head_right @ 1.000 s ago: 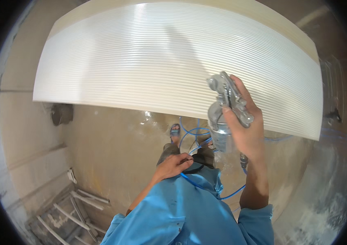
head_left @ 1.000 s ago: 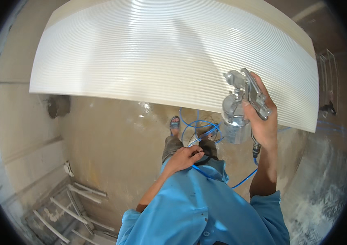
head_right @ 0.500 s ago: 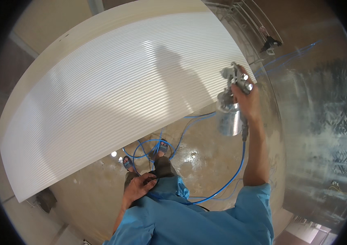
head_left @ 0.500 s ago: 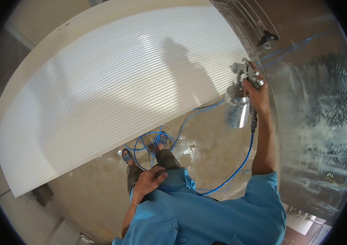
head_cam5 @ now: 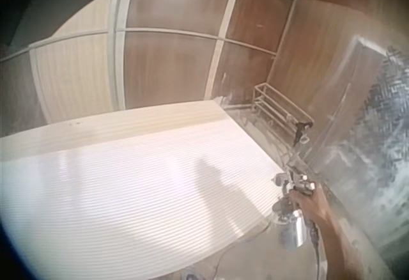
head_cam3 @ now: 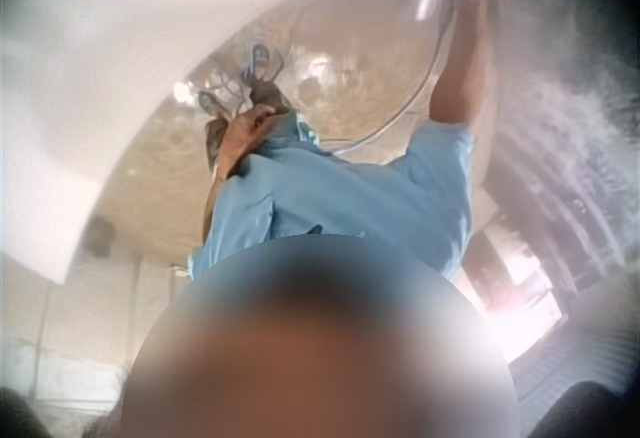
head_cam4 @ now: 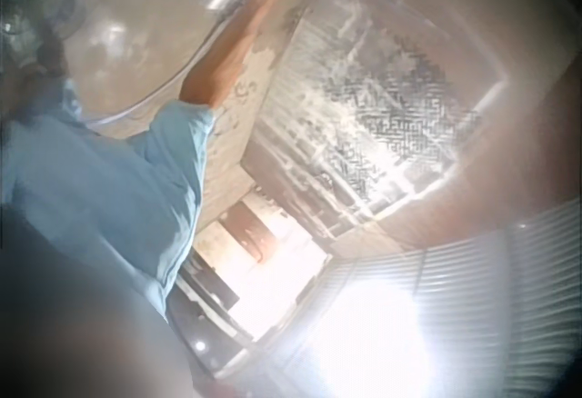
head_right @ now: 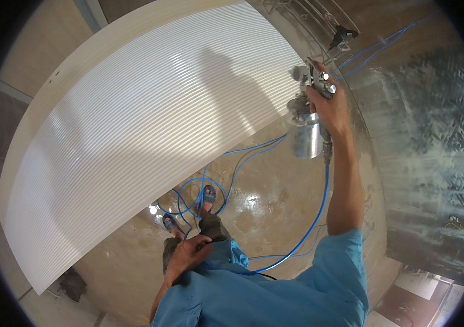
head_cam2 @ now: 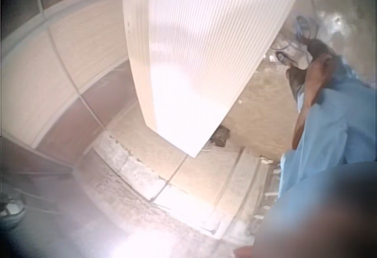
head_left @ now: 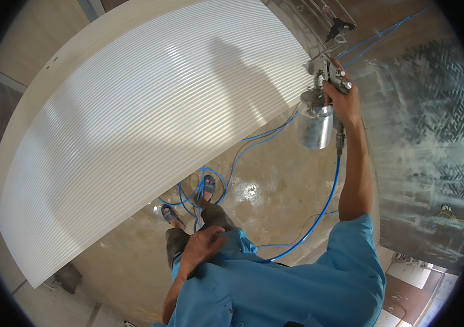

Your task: The person uses a spray gun to apply a white coating to a large ribbed panel. They move the spray gun in steady horizontal passes across the surface, occasionally stepping back and repositioning to cover different areas.

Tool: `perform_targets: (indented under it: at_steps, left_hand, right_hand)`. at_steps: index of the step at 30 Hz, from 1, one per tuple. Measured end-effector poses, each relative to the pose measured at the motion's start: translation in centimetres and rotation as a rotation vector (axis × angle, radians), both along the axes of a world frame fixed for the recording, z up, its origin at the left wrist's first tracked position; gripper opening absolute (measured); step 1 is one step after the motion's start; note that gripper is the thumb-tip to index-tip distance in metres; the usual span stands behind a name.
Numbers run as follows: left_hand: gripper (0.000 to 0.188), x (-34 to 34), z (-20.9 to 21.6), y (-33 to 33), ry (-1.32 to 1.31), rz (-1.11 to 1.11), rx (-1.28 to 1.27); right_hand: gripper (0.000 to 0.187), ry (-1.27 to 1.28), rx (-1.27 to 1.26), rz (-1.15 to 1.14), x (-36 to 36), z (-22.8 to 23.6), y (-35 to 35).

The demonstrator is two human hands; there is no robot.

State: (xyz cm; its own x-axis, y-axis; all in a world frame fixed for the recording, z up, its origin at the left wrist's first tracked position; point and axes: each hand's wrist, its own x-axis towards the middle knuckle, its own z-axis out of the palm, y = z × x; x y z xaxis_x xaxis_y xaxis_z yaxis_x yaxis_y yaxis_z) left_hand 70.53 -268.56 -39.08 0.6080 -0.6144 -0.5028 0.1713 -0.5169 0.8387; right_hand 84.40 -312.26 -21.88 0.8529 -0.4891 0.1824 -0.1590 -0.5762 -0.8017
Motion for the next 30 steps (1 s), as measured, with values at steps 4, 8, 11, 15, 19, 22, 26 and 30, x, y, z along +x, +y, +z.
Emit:
perform_targets:
  at_steps: [4,8,11,15,19,22,26,30]
  left_hand:
    - [0.034,1.0,1.9,-0.5,-0.011,0.017,-0.023]
    - [0.037,0.4,2.2,1.2,-0.03,0.057,-0.046]
    - [0.035,-1.1,1.3,3.6,-0.055,0.069,-0.052]
    - [0.031,-2.4,-0.1,7.5,-0.065,0.096,-0.089]
    - [0.03,-2.6,0.1,8.7,-0.108,0.061,-0.038]
    - [0.031,-1.2,0.8,6.7,0.005,0.041,0.062]
    - [0.033,1.8,1.0,0.6,0.017,0.047,0.004]
    - [0.035,4.5,0.2,-6.9,0.084,-0.012,0.083]
  right_hand:
    - [0.063,-0.029,0.195,0.122,-1.3,2.3,3.3]
    - [0.064,-0.018,0.325,0.312,-3.0,3.2,10.7]
    - [0.065,0.011,0.384,0.458,-4.9,3.5,16.8]
    - [0.066,0.098,0.489,0.562,-5.4,3.7,21.5]
    - [0.066,0.031,0.415,0.523,-3.7,3.9,20.7]
    - [0.063,0.025,0.31,0.379,-0.9,4.2,15.8]
    - [0.06,-0.044,0.027,0.196,3.0,3.1,5.9]
    - [0.055,0.007,-0.138,0.068,6.2,2.3,-4.5]
